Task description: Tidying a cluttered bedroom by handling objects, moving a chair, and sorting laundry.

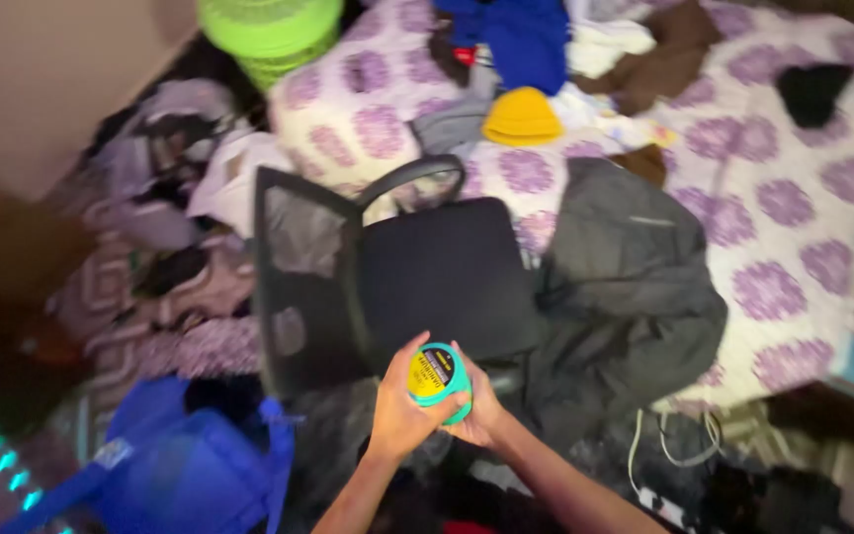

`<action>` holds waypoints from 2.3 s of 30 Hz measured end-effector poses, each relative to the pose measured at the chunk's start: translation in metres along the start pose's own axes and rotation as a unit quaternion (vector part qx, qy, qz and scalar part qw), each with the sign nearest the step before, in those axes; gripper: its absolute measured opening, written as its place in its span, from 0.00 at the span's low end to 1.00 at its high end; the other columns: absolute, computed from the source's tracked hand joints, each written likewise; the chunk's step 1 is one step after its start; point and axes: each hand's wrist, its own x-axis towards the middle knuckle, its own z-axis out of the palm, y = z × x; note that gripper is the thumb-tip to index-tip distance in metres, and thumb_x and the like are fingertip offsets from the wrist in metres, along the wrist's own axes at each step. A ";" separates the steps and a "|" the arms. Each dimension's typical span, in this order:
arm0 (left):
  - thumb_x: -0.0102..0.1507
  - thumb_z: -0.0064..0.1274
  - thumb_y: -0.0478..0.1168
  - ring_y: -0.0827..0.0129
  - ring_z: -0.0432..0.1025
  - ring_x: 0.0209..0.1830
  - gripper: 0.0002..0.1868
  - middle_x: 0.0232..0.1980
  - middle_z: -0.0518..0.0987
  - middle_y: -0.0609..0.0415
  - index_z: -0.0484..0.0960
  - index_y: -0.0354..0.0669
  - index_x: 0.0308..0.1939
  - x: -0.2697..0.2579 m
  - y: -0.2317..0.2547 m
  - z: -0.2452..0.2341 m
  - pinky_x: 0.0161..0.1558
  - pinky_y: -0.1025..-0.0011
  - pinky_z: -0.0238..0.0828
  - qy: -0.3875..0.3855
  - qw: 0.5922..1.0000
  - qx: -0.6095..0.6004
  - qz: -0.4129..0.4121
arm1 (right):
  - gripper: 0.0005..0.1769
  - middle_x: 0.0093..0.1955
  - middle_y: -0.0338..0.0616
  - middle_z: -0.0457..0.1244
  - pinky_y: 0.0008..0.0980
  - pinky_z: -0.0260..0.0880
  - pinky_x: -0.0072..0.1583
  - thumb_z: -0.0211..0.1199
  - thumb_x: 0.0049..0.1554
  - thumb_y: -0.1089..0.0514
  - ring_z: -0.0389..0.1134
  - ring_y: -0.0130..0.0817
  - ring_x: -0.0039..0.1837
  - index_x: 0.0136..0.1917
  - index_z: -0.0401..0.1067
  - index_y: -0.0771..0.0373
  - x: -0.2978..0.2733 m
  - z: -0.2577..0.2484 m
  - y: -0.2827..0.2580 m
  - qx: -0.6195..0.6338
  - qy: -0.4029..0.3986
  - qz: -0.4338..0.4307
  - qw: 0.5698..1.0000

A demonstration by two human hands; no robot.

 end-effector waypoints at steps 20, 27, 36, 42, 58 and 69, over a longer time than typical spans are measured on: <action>0.57 0.67 0.41 0.71 0.72 0.60 0.36 0.57 0.78 0.54 0.69 0.40 0.66 0.007 -0.039 -0.226 0.63 0.68 0.68 0.146 0.928 -0.339 -0.043 | 0.29 0.63 0.41 0.67 0.41 0.67 0.67 0.44 0.66 0.37 0.67 0.37 0.65 0.63 0.71 0.58 0.195 0.169 0.101 -0.157 0.091 -0.042 0.982; 0.71 0.54 0.40 0.73 0.71 0.55 0.18 0.55 0.78 0.53 0.72 0.38 0.62 0.011 -0.084 -0.271 0.59 0.70 0.69 0.234 0.912 -0.338 0.001 | 0.32 0.67 0.41 0.64 0.39 0.64 0.71 0.41 0.68 0.33 0.65 0.35 0.69 0.66 0.66 0.61 0.254 0.189 0.128 -0.321 -0.046 -0.099 0.941; 0.77 0.32 0.47 0.70 0.75 0.53 0.23 0.57 0.83 0.47 0.79 0.33 0.54 -0.013 -0.093 -0.327 0.60 0.71 0.70 0.289 0.896 -0.335 -0.033 | 0.29 0.58 0.34 0.65 0.41 0.76 0.55 0.59 0.57 0.37 0.69 0.27 0.59 0.65 0.65 0.53 0.263 0.225 0.152 -0.464 0.004 0.064 0.884; 0.75 0.35 0.49 0.70 0.75 0.53 0.23 0.55 0.83 0.49 0.79 0.34 0.56 -0.033 -0.079 -0.335 0.58 0.70 0.71 0.316 0.908 -0.264 -0.075 | 0.19 0.55 0.38 0.65 0.33 0.71 0.55 0.56 0.65 0.47 0.68 0.25 0.57 0.64 0.68 0.59 0.274 0.217 0.170 -0.501 0.036 0.063 0.863; 0.69 0.47 0.58 0.64 0.72 0.57 0.31 0.57 0.78 0.46 0.70 0.35 0.65 -0.038 -0.136 -0.362 0.60 0.67 0.68 0.357 0.920 -0.141 -0.076 | 0.18 0.59 0.35 0.69 0.39 0.66 0.66 0.58 0.62 0.46 0.69 0.29 0.61 0.61 0.72 0.54 0.315 0.202 0.224 -0.287 0.071 0.068 0.953; 0.66 0.40 0.63 0.73 0.74 0.42 0.30 0.47 0.78 0.57 0.73 0.45 0.60 0.007 -0.145 -0.443 0.35 0.71 0.75 0.386 0.847 -0.281 -0.233 | 0.18 0.57 0.36 0.68 0.42 0.72 0.57 0.58 0.62 0.45 0.69 0.30 0.58 0.62 0.70 0.53 0.422 0.239 0.237 -0.374 0.002 0.075 0.924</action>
